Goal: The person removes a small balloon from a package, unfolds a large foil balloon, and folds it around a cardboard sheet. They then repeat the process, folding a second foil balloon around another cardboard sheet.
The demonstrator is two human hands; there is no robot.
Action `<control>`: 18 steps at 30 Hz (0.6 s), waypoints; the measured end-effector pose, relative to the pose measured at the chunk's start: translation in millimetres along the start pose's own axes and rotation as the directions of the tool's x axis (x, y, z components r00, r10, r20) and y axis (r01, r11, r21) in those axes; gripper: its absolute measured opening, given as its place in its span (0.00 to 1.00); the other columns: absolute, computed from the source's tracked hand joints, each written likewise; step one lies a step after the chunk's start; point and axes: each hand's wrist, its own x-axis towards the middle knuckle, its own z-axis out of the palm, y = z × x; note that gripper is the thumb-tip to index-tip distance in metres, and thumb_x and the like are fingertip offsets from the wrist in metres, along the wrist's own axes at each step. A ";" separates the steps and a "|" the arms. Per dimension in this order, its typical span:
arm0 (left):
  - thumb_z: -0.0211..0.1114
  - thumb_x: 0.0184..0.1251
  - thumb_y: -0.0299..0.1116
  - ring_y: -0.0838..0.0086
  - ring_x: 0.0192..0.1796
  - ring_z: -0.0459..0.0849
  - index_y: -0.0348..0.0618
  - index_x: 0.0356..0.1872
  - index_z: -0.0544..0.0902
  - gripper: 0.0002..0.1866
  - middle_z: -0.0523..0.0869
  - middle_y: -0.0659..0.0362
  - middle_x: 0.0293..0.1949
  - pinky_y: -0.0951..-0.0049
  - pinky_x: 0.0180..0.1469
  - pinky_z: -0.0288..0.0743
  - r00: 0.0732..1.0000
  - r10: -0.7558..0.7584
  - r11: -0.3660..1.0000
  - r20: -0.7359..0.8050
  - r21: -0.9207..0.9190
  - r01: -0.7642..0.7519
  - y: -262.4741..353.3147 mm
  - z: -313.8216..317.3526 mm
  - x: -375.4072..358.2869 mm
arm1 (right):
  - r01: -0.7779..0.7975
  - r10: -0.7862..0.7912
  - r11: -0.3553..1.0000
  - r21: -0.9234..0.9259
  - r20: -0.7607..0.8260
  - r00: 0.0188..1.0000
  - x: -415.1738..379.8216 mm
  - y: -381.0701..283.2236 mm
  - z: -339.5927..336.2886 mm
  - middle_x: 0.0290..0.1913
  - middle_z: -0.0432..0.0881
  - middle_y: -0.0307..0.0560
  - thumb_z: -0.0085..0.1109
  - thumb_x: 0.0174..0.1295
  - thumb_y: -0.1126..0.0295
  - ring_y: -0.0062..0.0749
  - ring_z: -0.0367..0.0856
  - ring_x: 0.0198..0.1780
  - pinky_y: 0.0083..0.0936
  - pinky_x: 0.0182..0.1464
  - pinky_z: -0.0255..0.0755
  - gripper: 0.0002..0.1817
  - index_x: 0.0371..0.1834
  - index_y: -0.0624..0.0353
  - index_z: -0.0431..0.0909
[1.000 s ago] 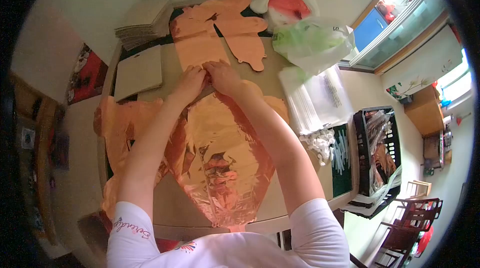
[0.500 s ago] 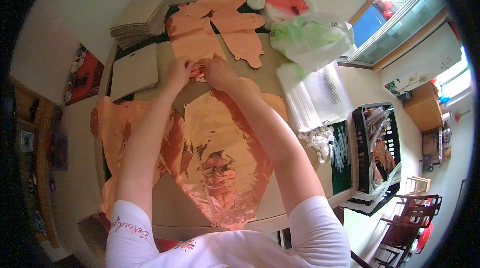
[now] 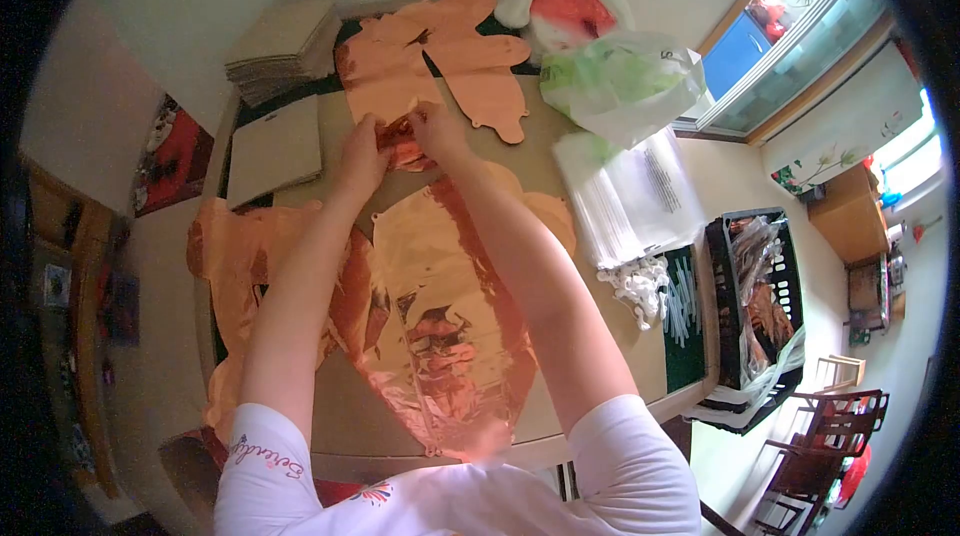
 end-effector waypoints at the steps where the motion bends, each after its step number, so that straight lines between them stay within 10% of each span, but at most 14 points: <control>1: 0.68 0.54 0.20 0.52 0.53 0.80 0.38 0.48 0.73 0.20 0.81 0.47 0.46 0.57 0.53 0.74 1.000 0.019 0.999 -0.002 -0.036 -0.019 -2.8 2.9 -0.7 | -0.024 0.024 1.000 -0.019 0.001 1.000 2.6 1.1 0.1 0.36 0.83 0.59 0.52 0.65 0.62 0.57 0.81 0.42 0.43 0.44 0.74 0.14 0.38 0.62 0.79; 8: 0.65 0.56 0.18 0.51 0.52 0.79 0.37 0.48 0.73 0.18 0.79 0.47 0.47 0.57 0.54 0.74 0.982 0.178 0.981 -0.067 0.095 -0.172 -1.4 2.6 -11.9 | -0.079 0.104 0.991 0.111 -0.240 0.965 16.3 30.0 11.9 0.34 0.82 0.62 0.53 0.66 0.59 0.53 0.82 0.38 0.39 0.42 0.72 0.17 0.40 0.66 0.79; 11: 0.65 0.58 0.21 0.50 0.50 0.80 0.36 0.42 0.76 0.11 0.79 0.47 0.45 0.57 0.52 0.74 0.986 0.114 0.975 0.118 0.179 -0.134 -12.1 7.8 -6.6 | -0.092 0.105 0.992 0.091 -0.155 0.982 18.6 33.3 9.9 0.37 0.83 0.60 0.53 0.67 0.60 0.53 0.81 0.40 0.38 0.43 0.72 0.17 0.42 0.64 0.79; 18: 0.64 0.60 0.25 0.52 0.44 0.77 0.38 0.40 0.77 0.08 0.77 0.48 0.44 0.59 0.48 0.73 0.997 0.013 0.998 -0.078 0.058 -0.009 -4.8 10.1 6.2 | 0.156 -0.148 0.986 -0.058 0.120 0.982 -14.1 -1.4 -6.4 0.35 0.84 0.56 0.55 0.65 0.65 0.46 0.82 0.37 0.35 0.41 0.74 0.12 0.41 0.62 0.79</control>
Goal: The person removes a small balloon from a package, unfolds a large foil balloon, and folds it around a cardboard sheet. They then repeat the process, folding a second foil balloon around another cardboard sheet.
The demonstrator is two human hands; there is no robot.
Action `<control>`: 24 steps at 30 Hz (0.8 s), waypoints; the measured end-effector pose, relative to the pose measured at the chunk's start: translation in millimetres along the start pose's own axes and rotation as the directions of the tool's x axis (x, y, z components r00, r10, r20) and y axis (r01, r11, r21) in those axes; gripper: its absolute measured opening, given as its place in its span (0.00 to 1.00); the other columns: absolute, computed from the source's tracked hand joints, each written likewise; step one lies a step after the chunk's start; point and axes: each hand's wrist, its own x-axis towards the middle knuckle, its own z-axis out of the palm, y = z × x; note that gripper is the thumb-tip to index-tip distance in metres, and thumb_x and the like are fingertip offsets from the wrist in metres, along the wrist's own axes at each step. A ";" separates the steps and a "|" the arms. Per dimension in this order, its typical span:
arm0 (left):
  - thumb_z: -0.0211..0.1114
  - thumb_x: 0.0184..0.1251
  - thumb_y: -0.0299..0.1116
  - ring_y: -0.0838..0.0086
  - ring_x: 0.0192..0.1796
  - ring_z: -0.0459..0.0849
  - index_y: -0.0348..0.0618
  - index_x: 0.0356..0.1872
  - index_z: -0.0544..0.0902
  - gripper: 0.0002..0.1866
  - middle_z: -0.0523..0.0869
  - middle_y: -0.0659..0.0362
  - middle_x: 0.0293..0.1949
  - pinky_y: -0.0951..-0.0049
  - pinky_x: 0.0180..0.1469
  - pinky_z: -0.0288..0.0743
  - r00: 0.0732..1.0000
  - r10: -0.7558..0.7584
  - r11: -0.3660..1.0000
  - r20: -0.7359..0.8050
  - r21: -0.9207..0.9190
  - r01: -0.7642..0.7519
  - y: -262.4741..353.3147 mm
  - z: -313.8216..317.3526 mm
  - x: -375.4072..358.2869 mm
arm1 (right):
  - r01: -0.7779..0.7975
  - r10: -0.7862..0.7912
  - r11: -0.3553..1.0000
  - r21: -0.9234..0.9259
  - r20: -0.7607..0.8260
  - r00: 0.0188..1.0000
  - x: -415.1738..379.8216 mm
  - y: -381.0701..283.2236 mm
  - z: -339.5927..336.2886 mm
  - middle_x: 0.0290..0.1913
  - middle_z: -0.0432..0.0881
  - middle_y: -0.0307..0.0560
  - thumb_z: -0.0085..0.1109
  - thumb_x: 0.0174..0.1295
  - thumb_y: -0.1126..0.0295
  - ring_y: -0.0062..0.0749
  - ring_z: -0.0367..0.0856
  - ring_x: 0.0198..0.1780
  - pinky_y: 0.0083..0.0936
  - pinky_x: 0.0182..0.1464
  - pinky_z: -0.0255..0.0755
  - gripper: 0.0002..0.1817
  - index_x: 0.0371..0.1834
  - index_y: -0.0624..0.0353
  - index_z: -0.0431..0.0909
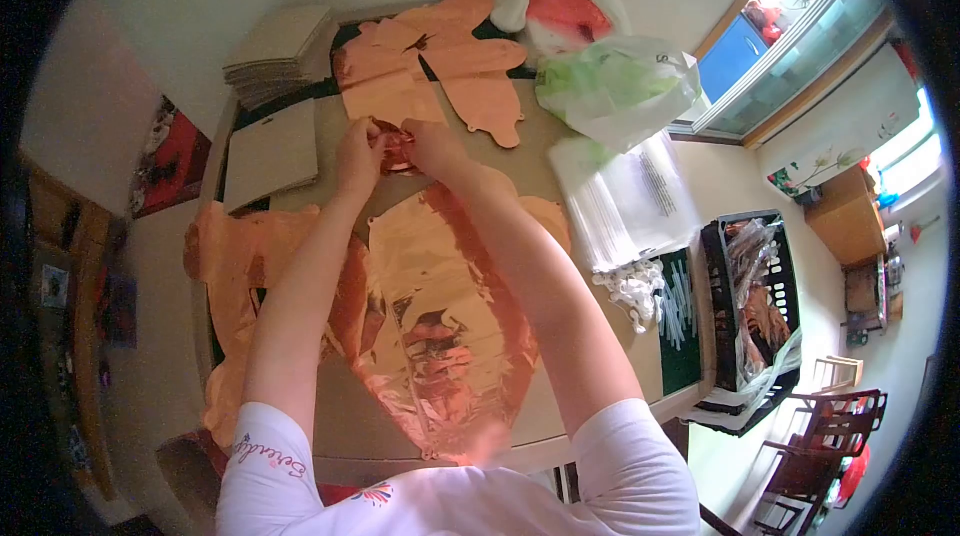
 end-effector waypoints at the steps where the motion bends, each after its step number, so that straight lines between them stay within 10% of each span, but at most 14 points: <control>1: 0.63 0.61 0.26 0.53 0.47 0.76 0.38 0.41 0.77 0.08 0.76 0.48 0.45 0.59 0.49 0.72 0.997 0.055 0.997 -0.044 0.063 -0.053 4.1 -0.6 -2.5 | -0.041 0.040 0.999 -0.017 -0.047 0.998 4.8 5.6 6.8 0.35 0.84 0.55 0.55 0.64 0.65 0.46 0.82 0.37 0.35 0.41 0.74 0.11 0.41 0.63 0.79; 5: 0.63 0.62 0.31 0.54 0.62 0.69 0.41 0.52 0.75 0.18 0.73 0.49 0.57 0.55 0.60 0.68 0.976 0.114 0.886 0.184 0.426 -0.184 15.8 -5.0 -8.9 | -0.114 0.175 0.977 0.178 -0.383 0.907 25.9 12.6 10.0 0.34 0.83 0.55 0.54 0.65 0.67 0.46 0.83 0.37 0.36 0.41 0.74 0.10 0.39 0.63 0.79; 8: 0.57 0.68 0.40 0.56 0.71 0.63 0.46 0.64 0.71 0.24 0.69 0.51 0.65 0.45 0.68 0.60 0.959 0.282 0.753 0.016 0.617 -0.231 -3.7 15.1 -9.3 | 0.044 0.036 0.979 0.198 -0.386 0.922 29.7 -5.5 -11.8 0.40 0.82 0.63 0.50 0.64 0.70 0.62 0.79 0.42 0.46 0.44 0.73 0.12 0.47 0.62 0.78; 14: 0.42 0.75 0.49 0.54 0.74 0.58 0.56 0.74 0.58 0.28 0.64 0.55 0.71 0.38 0.71 0.51 0.960 -0.069 0.821 0.270 0.562 -0.099 -5.8 22.0 12.7 | -0.084 0.032 0.992 -0.094 -0.455 0.890 11.8 -68.3 -67.4 0.36 0.83 0.54 0.52 0.64 0.71 0.46 0.82 0.36 0.37 0.42 0.73 0.10 0.44 0.61 0.81; 17: 0.42 0.75 0.50 0.53 0.73 0.59 0.56 0.76 0.54 0.30 0.63 0.55 0.71 0.38 0.71 0.51 0.924 -0.166 0.823 0.344 0.564 -0.062 7.7 12.3 22.8 | 0.207 -0.307 0.951 -0.231 -0.604 0.735 49.4 -29.3 -69.1 0.37 0.82 0.56 0.52 0.64 0.72 0.47 0.81 0.37 0.36 0.43 0.73 0.10 0.44 0.59 0.80; 24: 0.45 0.75 0.50 0.53 0.71 0.61 0.56 0.77 0.50 0.33 0.63 0.54 0.71 0.37 0.71 0.51 0.912 -0.196 0.791 0.360 0.607 -0.070 3.6 22.4 28.9 | 0.447 -0.064 0.857 0.254 -0.810 0.582 23.3 -122.8 -173.6 0.36 0.84 0.38 0.57 0.66 0.72 0.17 0.78 0.39 0.18 0.45 0.71 0.09 0.44 0.65 0.80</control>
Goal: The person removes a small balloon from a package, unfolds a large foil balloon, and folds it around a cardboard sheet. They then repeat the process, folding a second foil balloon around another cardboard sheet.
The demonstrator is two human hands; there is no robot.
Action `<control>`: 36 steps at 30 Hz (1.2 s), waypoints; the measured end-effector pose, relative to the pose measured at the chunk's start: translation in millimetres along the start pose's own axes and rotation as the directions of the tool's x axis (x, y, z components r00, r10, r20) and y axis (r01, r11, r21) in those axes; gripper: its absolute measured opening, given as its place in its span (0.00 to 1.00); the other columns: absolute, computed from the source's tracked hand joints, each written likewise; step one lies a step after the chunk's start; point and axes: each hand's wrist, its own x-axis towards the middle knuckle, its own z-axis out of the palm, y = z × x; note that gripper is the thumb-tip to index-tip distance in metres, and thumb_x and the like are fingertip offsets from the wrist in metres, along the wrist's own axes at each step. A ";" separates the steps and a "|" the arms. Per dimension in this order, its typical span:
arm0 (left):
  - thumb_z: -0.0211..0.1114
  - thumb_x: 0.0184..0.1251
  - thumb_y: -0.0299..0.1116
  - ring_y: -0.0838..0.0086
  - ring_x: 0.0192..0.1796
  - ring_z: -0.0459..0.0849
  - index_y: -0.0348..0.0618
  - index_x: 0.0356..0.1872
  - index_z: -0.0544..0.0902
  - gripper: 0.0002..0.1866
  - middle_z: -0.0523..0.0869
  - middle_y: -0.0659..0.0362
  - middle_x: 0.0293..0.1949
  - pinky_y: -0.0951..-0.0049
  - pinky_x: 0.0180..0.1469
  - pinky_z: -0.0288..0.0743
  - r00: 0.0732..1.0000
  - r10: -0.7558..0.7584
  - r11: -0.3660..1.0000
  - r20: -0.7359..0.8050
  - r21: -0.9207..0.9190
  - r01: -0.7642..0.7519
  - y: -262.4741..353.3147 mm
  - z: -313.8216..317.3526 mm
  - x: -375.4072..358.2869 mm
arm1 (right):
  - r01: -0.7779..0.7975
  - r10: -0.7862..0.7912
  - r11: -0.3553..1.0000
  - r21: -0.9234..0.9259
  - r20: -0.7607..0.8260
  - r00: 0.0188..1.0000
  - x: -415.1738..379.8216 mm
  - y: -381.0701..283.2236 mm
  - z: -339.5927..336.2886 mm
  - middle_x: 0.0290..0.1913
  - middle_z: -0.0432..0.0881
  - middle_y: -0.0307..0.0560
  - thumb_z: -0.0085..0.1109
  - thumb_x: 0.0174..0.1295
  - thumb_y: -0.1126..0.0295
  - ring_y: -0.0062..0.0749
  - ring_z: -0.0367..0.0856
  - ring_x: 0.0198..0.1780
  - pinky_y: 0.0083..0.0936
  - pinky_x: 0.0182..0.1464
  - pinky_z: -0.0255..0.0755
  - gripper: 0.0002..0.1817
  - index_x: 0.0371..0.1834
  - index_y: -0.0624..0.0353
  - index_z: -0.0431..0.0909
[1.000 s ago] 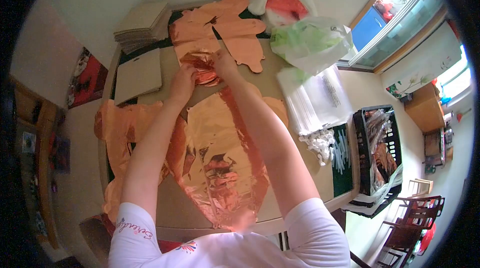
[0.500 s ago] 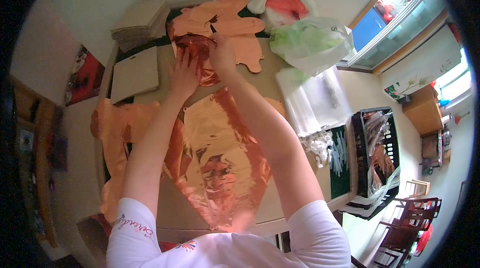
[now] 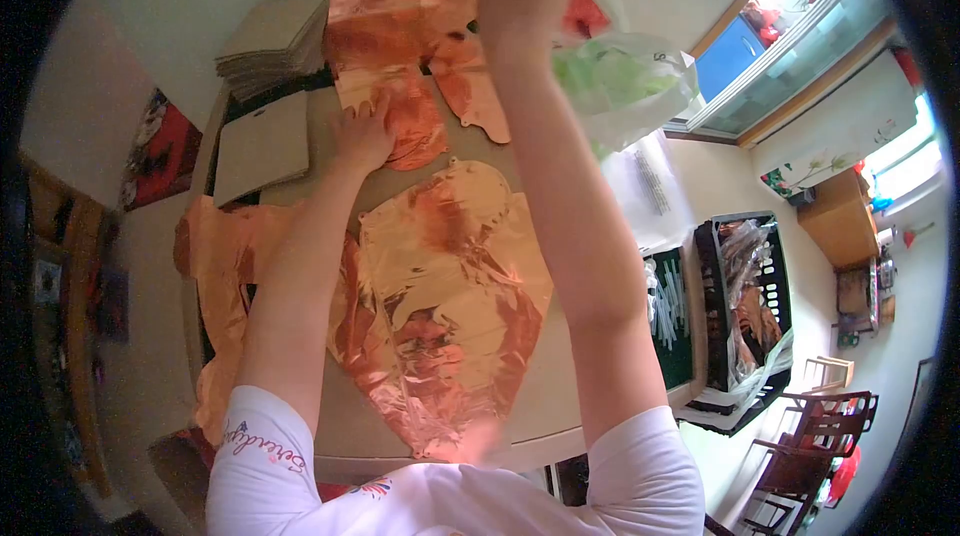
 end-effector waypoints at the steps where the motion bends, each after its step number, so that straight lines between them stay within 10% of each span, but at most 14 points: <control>1: 0.46 0.74 0.49 0.53 0.71 0.61 0.56 0.77 0.49 0.34 0.63 0.54 0.71 0.37 0.71 0.51 1.000 0.003 1.000 0.016 0.004 -0.003 -1.9 5.4 5.6 | 0.060 -0.059 0.997 0.056 -0.006 0.998 4.7 -28.9 -5.6 0.36 0.81 0.39 0.54 0.69 0.71 0.19 0.77 0.39 0.18 0.46 0.71 0.08 0.43 0.64 0.79; 6: 0.55 0.72 0.44 0.59 0.66 0.69 0.47 0.68 0.67 0.27 0.74 0.52 0.63 0.50 0.68 0.61 0.996 0.009 0.917 -0.084 -0.396 -0.041 -15.8 -17.8 -4.5 | 0.375 -0.372 0.927 -0.003 0.112 0.921 14.0 -123.7 -43.0 0.37 0.81 0.39 0.53 0.69 0.74 0.19 0.78 0.40 0.17 0.46 0.72 0.08 0.43 0.66 0.80; 11: 0.59 0.70 0.41 0.75 0.49 0.81 0.38 0.44 0.85 0.16 0.87 0.57 0.43 0.70 0.56 0.72 0.947 -0.030 0.086 -0.320 -0.945 -0.317 -11.9 -155.1 -95.7 | 0.389 -0.258 0.891 -0.233 0.446 0.857 -3.1 -182.5 -78.1 0.37 0.83 0.39 0.55 0.67 0.76 0.19 0.79 0.40 0.19 0.45 0.73 0.07 0.43 0.65 0.82; 17: 0.68 0.63 0.27 0.83 0.39 0.81 0.36 0.41 0.84 0.08 0.85 0.64 0.35 0.79 0.46 0.74 0.810 0.189 0.041 -0.554 -0.820 -0.571 10.5 -234.7 -212.1 | 0.253 -0.113 0.941 -0.224 0.495 0.861 -25.5 -203.5 -99.1 0.28 0.84 0.41 0.61 0.61 0.74 0.16 0.77 0.29 0.17 0.34 0.71 0.07 0.39 0.66 0.82; 28: 0.63 0.64 0.19 0.86 0.40 0.80 0.39 0.33 0.77 0.05 0.80 0.67 0.31 0.83 0.46 0.74 0.865 -0.044 -0.236 -0.501 -0.836 -0.496 18.2 -264.8 -304.9 | 0.035 0.031 0.992 -0.122 0.503 0.864 -49.1 -263.6 -141.7 0.32 0.85 0.38 0.63 0.60 0.75 0.16 0.80 0.37 0.16 0.42 0.72 0.06 0.38 0.65 0.82; 36: 0.62 0.68 0.22 0.85 0.41 0.79 0.38 0.42 0.81 0.04 0.81 0.63 0.41 0.83 0.47 0.73 0.713 -0.049 -0.042 -0.700 -0.712 -0.701 16.9 -274.6 -329.4 | -0.019 -0.014 0.998 0.055 0.537 0.843 -58.2 -285.4 -144.5 0.34 0.84 0.38 0.63 0.60 0.77 0.16 0.79 0.39 0.16 0.44 0.72 0.04 0.37 0.64 0.82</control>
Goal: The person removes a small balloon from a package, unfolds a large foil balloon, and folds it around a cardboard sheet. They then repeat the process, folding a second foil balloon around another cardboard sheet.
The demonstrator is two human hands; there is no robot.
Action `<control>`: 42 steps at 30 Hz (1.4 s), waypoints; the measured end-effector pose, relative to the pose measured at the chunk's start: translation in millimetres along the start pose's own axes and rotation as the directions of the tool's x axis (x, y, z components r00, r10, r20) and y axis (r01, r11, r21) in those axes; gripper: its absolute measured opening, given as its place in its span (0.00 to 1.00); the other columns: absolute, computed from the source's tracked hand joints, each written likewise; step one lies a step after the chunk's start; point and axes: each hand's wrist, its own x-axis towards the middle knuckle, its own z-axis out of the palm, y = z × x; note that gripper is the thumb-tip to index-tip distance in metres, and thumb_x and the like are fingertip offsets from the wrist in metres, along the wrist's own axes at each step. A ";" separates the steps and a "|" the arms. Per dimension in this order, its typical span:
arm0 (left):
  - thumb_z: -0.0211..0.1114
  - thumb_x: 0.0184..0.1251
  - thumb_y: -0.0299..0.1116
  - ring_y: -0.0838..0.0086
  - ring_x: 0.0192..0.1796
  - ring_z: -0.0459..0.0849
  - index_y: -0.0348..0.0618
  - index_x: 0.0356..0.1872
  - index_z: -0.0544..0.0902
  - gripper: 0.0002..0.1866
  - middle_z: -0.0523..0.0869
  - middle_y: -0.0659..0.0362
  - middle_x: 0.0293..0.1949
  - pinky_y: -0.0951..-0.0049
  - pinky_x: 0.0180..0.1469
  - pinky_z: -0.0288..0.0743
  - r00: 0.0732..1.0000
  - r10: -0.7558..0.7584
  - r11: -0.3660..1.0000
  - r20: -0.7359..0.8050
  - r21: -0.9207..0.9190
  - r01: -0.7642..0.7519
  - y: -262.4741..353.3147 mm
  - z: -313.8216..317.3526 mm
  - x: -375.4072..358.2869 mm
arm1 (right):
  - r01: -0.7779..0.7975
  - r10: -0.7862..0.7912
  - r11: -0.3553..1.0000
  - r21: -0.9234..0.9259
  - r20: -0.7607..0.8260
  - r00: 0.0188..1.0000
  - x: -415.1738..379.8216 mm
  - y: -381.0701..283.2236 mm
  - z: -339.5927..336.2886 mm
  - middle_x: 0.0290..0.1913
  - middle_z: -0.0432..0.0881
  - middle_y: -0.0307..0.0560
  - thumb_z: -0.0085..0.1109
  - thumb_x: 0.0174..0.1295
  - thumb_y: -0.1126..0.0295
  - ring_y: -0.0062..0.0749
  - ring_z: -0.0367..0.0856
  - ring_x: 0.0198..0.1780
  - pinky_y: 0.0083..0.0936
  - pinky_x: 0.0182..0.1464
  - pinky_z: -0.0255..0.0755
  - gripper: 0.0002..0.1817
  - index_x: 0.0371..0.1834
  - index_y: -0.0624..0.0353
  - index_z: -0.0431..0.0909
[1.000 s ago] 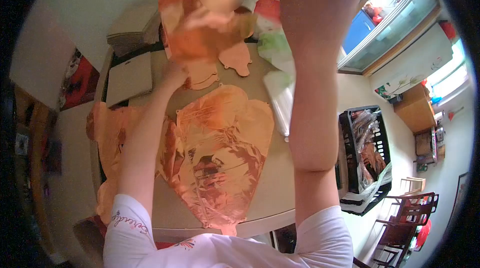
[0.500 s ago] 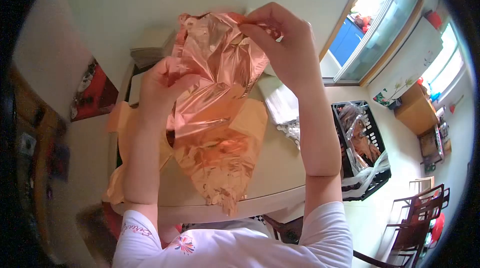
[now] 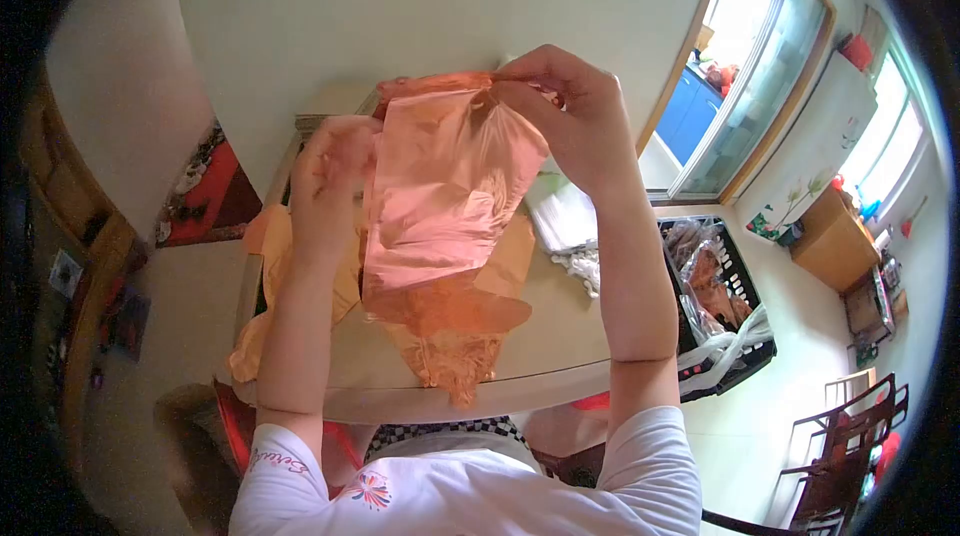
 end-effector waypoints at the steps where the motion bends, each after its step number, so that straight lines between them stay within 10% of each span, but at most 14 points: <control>1: 0.62 0.68 0.23 0.85 0.41 0.79 0.38 0.42 0.82 0.05 0.81 0.63 0.40 0.83 0.47 0.73 1.000 -0.026 1.000 0.004 0.016 0.026 6.1 0.1 -0.9 | 0.008 -0.008 1.000 0.002 0.002 1.000 -0.6 -1.9 1.1 0.33 0.84 0.37 0.63 0.60 0.78 0.16 0.79 0.38 0.16 0.44 0.72 0.03 0.36 0.64 0.82; 19: 0.69 0.62 0.24 0.84 0.39 0.82 0.33 0.32 0.84 0.04 0.84 0.63 0.34 0.82 0.45 0.75 0.991 -0.122 0.992 -0.057 0.011 0.122 16.9 12.4 -4.2 | 0.067 -0.067 0.998 0.002 0.037 0.997 -3.7 -6.1 11.1 0.34 0.86 0.40 0.65 0.60 0.77 0.17 0.81 0.38 0.18 0.45 0.74 0.04 0.34 0.65 0.80; 31: 0.71 0.56 0.20 0.87 0.32 0.74 0.38 0.25 0.81 0.07 0.80 0.67 0.27 0.83 0.38 0.68 0.991 0.118 0.985 -0.061 0.131 -0.109 12.3 16.9 -4.0 | 0.014 -0.012 0.999 -0.049 0.048 0.999 -8.3 -4.7 11.4 0.30 0.84 0.37 0.66 0.60 0.75 0.13 0.76 0.32 0.14 0.36 0.70 0.04 0.35 0.64 0.81; 42: 0.70 0.59 0.21 0.85 0.36 0.81 0.36 0.32 0.85 0.02 0.86 0.63 0.31 0.82 0.40 0.75 0.992 -0.084 0.994 -0.090 -0.078 0.077 13.6 -4.2 -0.3 | -0.046 0.046 0.999 -0.001 0.161 0.986 -1.2 18.2 11.1 0.37 0.84 0.45 0.60 0.65 0.73 0.21 0.79 0.35 0.19 0.40 0.74 0.11 0.48 0.67 0.81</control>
